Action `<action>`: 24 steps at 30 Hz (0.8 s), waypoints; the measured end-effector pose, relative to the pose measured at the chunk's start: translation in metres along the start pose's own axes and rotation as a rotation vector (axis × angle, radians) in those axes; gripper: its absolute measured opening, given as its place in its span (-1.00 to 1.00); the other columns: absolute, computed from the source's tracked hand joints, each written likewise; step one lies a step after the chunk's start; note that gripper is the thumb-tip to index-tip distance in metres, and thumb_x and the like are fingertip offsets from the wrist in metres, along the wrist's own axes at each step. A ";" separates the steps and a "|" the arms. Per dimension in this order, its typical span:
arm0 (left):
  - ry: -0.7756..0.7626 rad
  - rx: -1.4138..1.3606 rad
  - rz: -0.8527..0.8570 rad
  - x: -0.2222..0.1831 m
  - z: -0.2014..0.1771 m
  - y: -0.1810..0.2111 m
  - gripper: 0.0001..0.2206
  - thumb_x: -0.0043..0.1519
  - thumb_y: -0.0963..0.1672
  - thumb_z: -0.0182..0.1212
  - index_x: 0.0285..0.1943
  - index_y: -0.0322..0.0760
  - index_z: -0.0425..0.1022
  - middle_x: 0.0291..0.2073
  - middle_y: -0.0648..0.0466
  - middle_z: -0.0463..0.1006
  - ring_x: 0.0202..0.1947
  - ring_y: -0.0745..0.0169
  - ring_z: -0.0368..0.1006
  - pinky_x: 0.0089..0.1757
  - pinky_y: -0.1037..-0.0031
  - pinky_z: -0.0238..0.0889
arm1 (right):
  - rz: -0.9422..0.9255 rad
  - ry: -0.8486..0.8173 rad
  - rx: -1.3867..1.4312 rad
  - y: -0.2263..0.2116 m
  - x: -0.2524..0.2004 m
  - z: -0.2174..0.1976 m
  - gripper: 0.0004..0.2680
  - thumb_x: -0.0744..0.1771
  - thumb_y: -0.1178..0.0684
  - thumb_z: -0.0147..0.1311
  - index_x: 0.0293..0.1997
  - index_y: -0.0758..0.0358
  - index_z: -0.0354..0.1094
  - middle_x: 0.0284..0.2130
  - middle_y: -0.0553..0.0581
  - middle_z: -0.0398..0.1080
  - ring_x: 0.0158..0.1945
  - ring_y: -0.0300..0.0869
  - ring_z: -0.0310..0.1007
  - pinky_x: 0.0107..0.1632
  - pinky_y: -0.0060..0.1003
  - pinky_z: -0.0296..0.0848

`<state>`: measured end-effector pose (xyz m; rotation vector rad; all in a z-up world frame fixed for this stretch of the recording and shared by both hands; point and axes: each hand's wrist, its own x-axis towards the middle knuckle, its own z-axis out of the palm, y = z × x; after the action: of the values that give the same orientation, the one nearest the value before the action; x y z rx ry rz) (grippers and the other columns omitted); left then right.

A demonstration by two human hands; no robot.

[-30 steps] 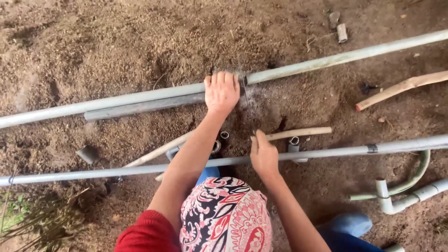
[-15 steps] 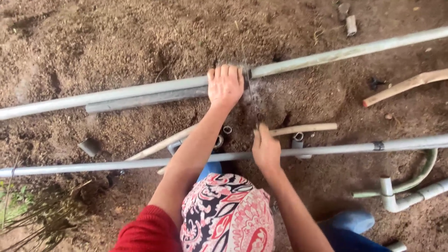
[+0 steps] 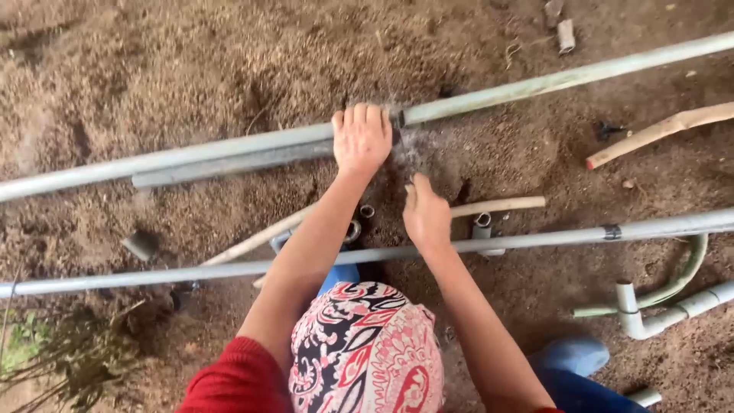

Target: Cutting a PVC pipe using a handheld hacksaw blade on the ground.

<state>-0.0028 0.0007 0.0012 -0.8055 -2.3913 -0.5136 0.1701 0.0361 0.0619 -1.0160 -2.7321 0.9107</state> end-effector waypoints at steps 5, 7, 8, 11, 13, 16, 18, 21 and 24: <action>-0.243 -0.013 -0.074 0.011 -0.016 0.004 -0.77 0.25 -0.03 -0.16 -0.30 -0.10 0.41 -0.44 0.17 0.41 -0.31 0.25 0.41 -0.07 0.32 0.04 | -0.064 0.046 -0.040 0.009 -0.021 -0.006 -0.88 0.35 0.07 -0.14 -0.10 0.21 0.27 -0.68 0.24 0.34 -0.56 0.03 0.44 -0.49 -0.15 0.40; -0.277 -0.015 -0.080 0.004 -0.016 0.005 -0.77 0.25 -0.03 -0.16 -0.29 -0.10 0.42 -0.44 0.17 0.42 -0.31 0.26 0.42 -0.06 0.32 0.04 | -0.023 0.021 -0.044 0.017 -0.038 -0.004 -0.87 0.35 0.07 -0.13 -0.08 0.19 0.27 -0.69 0.24 0.35 -0.56 0.02 0.44 -0.49 -0.14 0.39; -0.157 0.001 -0.047 0.004 -0.013 0.004 -0.81 0.20 -0.04 -0.08 -0.34 -0.12 0.40 -0.48 0.15 0.38 -0.35 0.23 0.40 -0.10 0.31 0.07 | -0.042 0.034 -0.050 0.017 -0.038 -0.004 -0.89 0.35 0.06 -0.13 -0.13 0.21 0.26 -0.69 0.27 0.33 -0.55 0.07 0.43 -0.49 -0.10 0.38; -0.006 0.008 0.005 0.001 -0.015 0.003 -0.85 0.14 -0.05 0.02 -0.41 -0.15 0.37 -0.52 0.11 0.33 -0.40 0.18 0.36 -0.16 0.32 0.11 | -0.033 0.016 -0.005 -0.003 -0.018 -0.012 -0.88 0.35 0.09 -0.18 -0.14 0.25 0.26 -0.60 0.31 0.38 -0.50 0.09 0.46 -0.47 -0.09 0.41; 0.059 0.004 0.032 0.011 -0.009 0.001 -0.85 0.12 -0.05 0.04 -0.43 -0.16 0.36 -0.52 0.09 0.32 -0.43 0.16 0.35 -0.19 0.32 0.12 | -0.028 0.010 0.056 -0.017 0.007 -0.019 -0.85 0.35 0.12 -0.22 -0.09 0.27 0.26 -0.51 0.31 0.44 -0.46 0.07 0.48 -0.46 -0.11 0.45; 0.031 0.003 0.016 0.003 -0.001 -0.001 -0.84 0.12 -0.03 0.02 -0.41 -0.14 0.37 -0.51 0.11 0.34 -0.41 0.18 0.36 -0.17 0.32 0.11 | -0.074 -0.003 0.000 -0.019 0.009 -0.017 -0.86 0.35 0.15 -0.22 -0.10 0.29 0.25 -0.46 0.32 0.45 -0.46 0.06 0.49 -0.46 -0.15 0.46; 0.026 -0.007 0.017 0.001 -0.004 0.000 -0.84 0.12 -0.04 0.02 -0.41 -0.15 0.36 -0.50 0.09 0.35 -0.40 0.16 0.36 -0.17 0.32 0.11 | -0.077 0.039 -0.003 -0.013 -0.002 -0.013 -0.89 0.36 0.11 -0.15 -0.12 0.26 0.27 -0.52 0.27 0.45 -0.49 -0.03 0.50 -0.49 -0.24 0.45; -0.014 0.006 -0.005 0.002 -0.003 0.000 -0.85 0.14 -0.03 -0.01 -0.37 -0.11 0.36 -0.49 0.14 0.34 -0.37 0.21 0.35 -0.14 0.33 0.08 | 0.020 -0.062 0.000 -0.005 -0.018 -0.015 -0.86 0.37 0.14 -0.19 -0.07 0.25 0.30 -0.56 0.17 0.43 -0.60 -0.19 0.43 -0.50 -0.44 0.44; -0.065 0.005 -0.024 0.001 -0.002 0.000 -0.80 0.20 -0.02 -0.08 -0.39 -0.09 0.37 -0.48 0.19 0.36 -0.37 0.26 0.37 -0.12 0.35 0.06 | 0.054 -0.076 -0.018 -0.006 -0.038 -0.025 -0.86 0.36 0.11 -0.15 -0.05 0.26 0.29 -0.57 0.22 0.43 -0.50 -0.09 0.49 -0.43 -0.30 0.48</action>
<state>-0.0028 0.0000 0.0030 -0.8034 -2.4636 -0.4981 0.2028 0.0210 0.0902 -1.0859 -2.7918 0.9534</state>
